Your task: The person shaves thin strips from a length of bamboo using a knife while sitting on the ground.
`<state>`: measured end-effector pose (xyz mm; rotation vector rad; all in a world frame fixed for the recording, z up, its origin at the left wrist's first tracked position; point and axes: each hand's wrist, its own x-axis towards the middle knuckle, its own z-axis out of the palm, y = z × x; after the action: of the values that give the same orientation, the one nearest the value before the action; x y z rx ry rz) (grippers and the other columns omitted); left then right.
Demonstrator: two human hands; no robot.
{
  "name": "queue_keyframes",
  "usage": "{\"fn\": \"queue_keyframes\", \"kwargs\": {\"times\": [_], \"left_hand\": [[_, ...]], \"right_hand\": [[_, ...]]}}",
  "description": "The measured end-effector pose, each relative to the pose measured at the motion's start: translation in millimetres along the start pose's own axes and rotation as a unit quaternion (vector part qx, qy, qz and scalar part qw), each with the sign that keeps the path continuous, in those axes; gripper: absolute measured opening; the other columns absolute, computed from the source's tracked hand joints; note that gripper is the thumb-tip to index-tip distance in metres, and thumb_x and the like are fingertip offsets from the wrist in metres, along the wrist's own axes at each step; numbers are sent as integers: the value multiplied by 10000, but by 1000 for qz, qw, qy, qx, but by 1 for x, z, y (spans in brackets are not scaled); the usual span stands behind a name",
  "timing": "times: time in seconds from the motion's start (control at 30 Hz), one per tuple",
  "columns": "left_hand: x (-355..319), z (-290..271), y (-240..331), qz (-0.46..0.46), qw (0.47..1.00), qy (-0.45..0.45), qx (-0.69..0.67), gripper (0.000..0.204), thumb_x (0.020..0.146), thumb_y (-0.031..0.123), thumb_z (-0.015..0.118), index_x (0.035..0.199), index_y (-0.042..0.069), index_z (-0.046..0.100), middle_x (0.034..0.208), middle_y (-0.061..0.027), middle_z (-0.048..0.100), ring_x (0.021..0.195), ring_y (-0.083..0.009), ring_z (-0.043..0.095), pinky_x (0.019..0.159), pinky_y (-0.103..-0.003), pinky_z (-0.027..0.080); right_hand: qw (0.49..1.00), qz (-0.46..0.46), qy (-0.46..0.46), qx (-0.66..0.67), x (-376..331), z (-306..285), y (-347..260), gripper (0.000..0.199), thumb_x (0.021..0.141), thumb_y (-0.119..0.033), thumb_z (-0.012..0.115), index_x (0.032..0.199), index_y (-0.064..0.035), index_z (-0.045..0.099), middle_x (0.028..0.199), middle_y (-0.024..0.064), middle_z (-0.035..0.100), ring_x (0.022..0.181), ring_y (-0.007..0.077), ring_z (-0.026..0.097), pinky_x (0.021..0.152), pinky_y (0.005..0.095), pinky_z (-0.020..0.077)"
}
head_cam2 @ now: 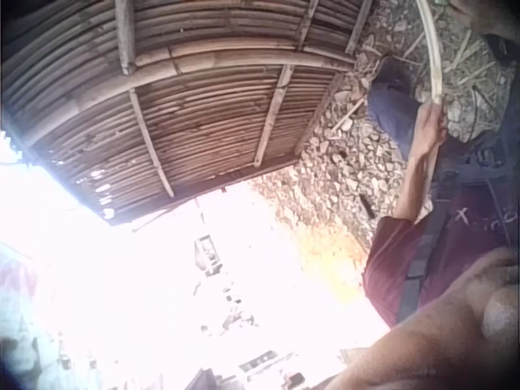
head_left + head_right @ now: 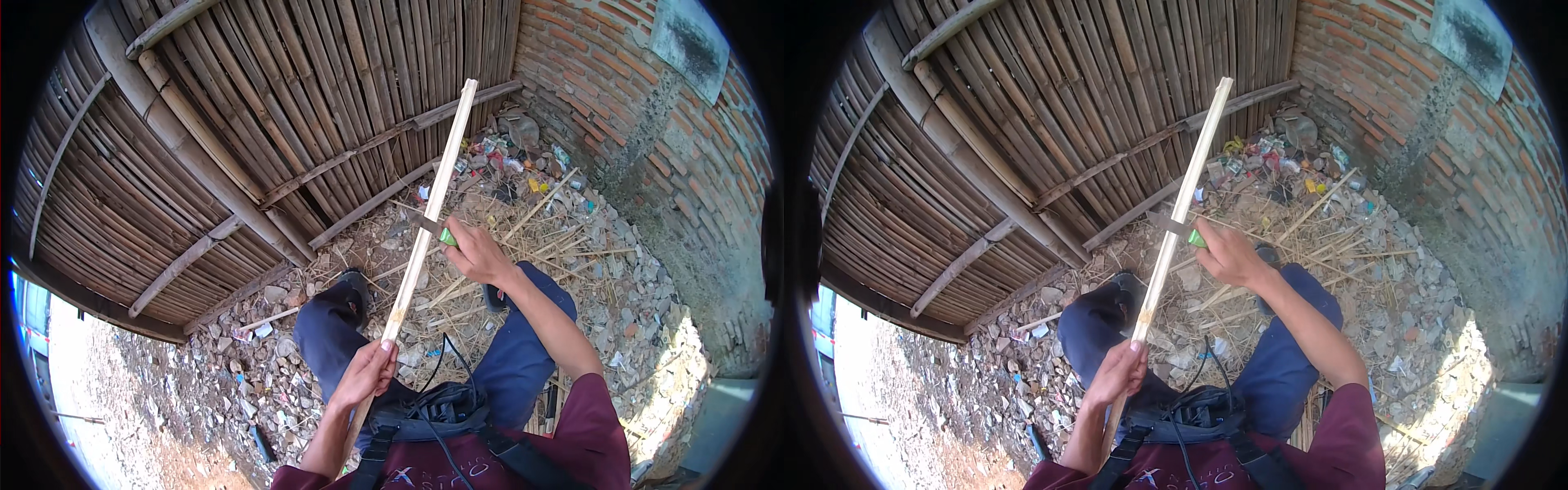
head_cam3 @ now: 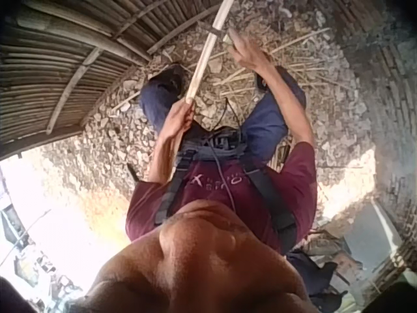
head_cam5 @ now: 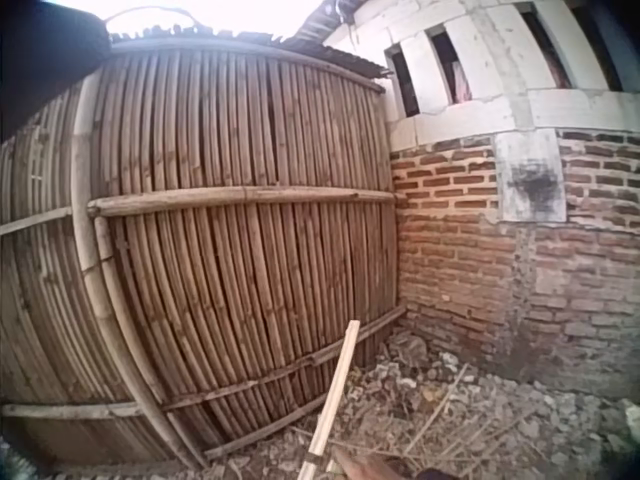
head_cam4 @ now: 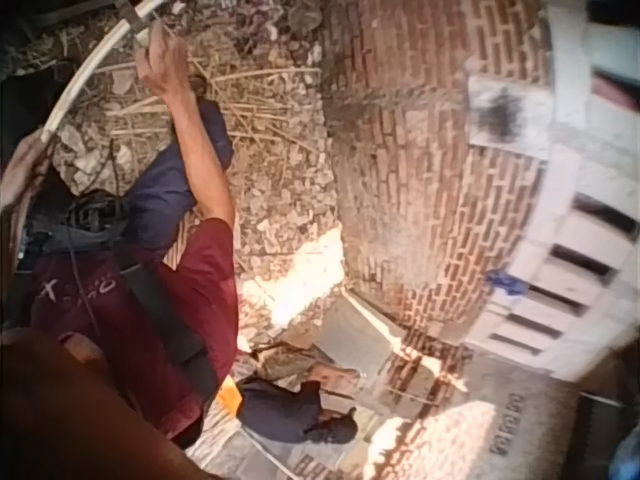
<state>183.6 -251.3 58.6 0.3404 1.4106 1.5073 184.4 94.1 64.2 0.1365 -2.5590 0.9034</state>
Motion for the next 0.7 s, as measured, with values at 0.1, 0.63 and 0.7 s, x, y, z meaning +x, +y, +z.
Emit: {"fn": "queue_keyframes", "kwargs": {"times": [0.1, 0.63, 0.7], "left_hand": [[4, 3, 1, 16, 1000, -1, 2, 390, 1186, 394, 382, 968, 86, 479, 668, 52, 332, 511, -61, 306, 429, -241, 340], [21, 33, 3, 54, 994, 62, 73, 386, 1175, 399, 429, 942, 97, 495, 683, 54, 414, 538, -41, 353, 468, -230, 311], [19, 35, 2, 63, 990, 71, 100, 397, 1175, 400, 421, 918, 107, 495, 677, 49, 435, 532, -46, 373, 462, -227, 316]], "right_hand": [[999, 28, -11, 34, 0, 4, -2, 269, 916, -91, 645, 1155, -26, 539, 839, 210, 664, 754, 407, 683, 679, 492, 479], [975, 1, 199, -96, 13, 2, 7, 320, 762, 22, 590, 1052, -9, 721, 783, 221, 730, 705, 403, 728, 622, 489, 563], [976, -10, 169, -135, 12, -1, 6, 277, 734, 19, 594, 963, 16, 750, 777, 222, 739, 685, 394, 733, 616, 480, 567]]}}
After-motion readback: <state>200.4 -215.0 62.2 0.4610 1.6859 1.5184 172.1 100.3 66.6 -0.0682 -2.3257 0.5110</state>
